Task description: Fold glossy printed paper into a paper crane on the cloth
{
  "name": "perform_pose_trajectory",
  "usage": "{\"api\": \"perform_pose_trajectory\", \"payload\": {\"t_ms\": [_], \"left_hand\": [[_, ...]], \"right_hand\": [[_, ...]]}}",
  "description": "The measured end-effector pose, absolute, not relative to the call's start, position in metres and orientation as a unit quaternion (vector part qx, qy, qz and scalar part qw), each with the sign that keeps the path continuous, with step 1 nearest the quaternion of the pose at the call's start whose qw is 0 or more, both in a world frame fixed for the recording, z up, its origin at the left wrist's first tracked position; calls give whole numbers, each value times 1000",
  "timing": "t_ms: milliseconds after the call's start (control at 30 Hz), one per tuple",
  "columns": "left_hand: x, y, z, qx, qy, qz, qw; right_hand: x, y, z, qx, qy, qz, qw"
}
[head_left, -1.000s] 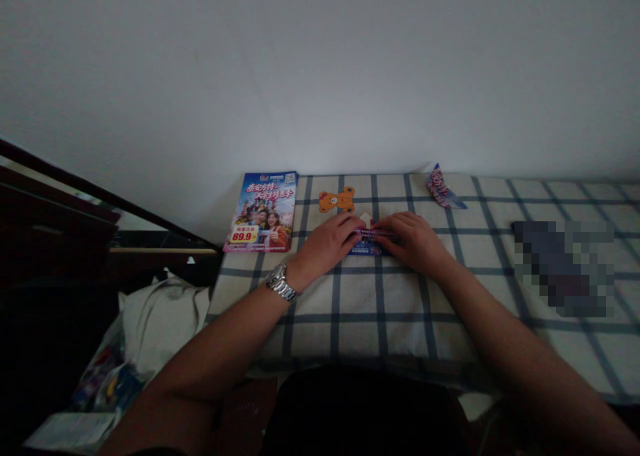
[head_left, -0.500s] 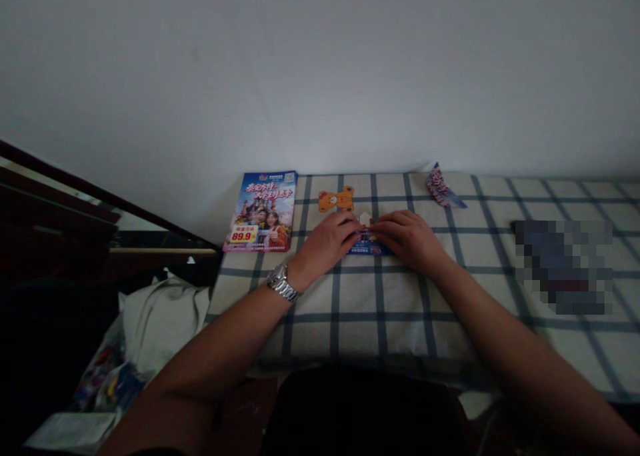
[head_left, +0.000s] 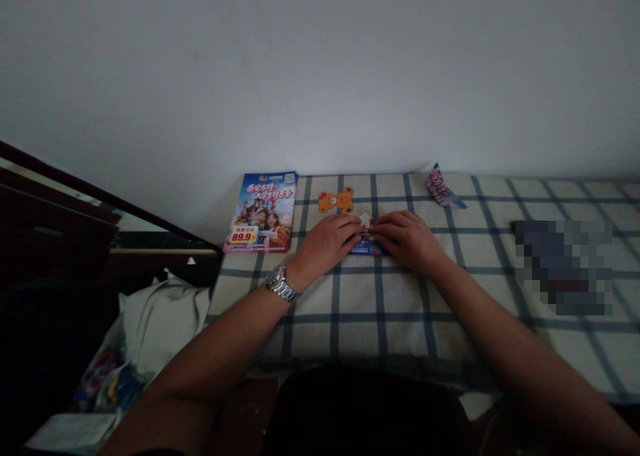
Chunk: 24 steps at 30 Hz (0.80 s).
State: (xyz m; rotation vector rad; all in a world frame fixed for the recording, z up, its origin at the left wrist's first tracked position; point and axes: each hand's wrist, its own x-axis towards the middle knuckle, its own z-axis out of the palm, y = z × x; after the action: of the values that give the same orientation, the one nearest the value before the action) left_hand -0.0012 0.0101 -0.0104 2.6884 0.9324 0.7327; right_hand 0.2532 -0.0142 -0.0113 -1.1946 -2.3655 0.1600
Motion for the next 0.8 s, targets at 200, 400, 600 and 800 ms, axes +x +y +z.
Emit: {"api": "perform_pose_trajectory", "payload": {"t_ms": [200, 400, 600, 800], "left_hand": [[-4, 9, -8, 924, 298, 222, 88], [-2, 7, -6, 926, 300, 213, 81], [-1, 6, -2, 930, 289, 209, 85], [-1, 5, 1, 935, 267, 208, 104]], "right_hand": [[253, -15, -11, -434, -863, 59, 253], [254, -15, -14, -439, -863, 56, 245], [254, -15, -13, -432, -864, 61, 253], [254, -16, -13, -438, -863, 50, 247]]}}
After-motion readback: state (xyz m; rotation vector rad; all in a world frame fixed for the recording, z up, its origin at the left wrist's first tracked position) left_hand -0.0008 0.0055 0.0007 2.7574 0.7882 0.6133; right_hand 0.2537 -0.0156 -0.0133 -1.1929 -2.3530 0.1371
